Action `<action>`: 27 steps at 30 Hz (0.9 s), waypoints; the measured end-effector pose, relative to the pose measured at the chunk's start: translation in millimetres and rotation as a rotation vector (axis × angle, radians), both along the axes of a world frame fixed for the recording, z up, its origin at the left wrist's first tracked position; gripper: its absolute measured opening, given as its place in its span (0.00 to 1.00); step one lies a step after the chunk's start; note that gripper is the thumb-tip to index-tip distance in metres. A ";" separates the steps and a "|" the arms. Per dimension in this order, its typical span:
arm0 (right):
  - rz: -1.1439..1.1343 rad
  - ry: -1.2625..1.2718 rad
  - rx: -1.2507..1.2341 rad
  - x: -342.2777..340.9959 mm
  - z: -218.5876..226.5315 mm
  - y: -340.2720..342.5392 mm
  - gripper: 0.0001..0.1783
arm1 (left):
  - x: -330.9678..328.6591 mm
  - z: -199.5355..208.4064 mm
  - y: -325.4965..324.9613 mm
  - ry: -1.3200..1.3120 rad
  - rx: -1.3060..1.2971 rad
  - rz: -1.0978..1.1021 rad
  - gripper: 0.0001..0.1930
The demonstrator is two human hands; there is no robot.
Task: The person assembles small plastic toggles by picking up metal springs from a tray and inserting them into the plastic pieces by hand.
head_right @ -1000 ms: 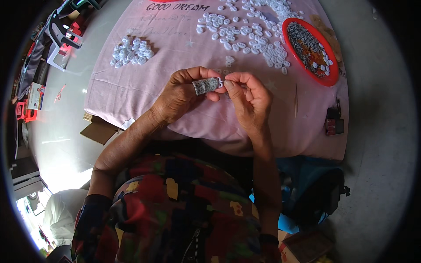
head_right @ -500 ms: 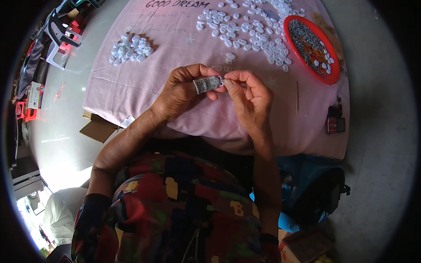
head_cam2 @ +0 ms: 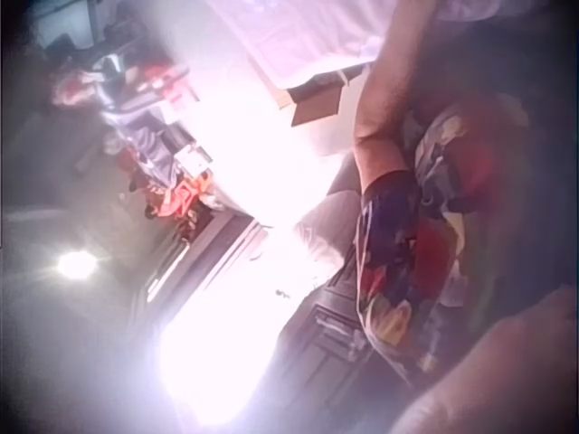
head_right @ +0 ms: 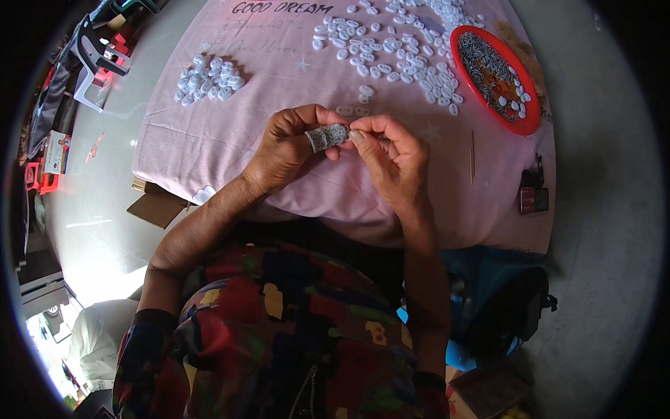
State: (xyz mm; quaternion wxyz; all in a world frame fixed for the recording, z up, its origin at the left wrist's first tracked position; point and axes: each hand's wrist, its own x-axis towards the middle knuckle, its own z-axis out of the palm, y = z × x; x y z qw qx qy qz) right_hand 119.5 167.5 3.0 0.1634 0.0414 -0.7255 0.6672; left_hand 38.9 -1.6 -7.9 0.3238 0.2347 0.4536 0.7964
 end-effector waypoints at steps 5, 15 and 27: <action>-0.109 0.040 -0.083 3.6 4.9 -4.4 0.07 | 0.9 8.0 -2.5 -0.019 -0.043 0.011 0.10; -0.088 0.002 0.214 5.0 -6.7 10.6 0.06 | -0.4 5.0 -1.2 0.011 -0.016 -0.008 0.11; -0.105 0.182 0.288 -3.4 -5.8 2.1 0.01 | -0.4 3.1 1.1 0.060 -0.066 0.021 0.08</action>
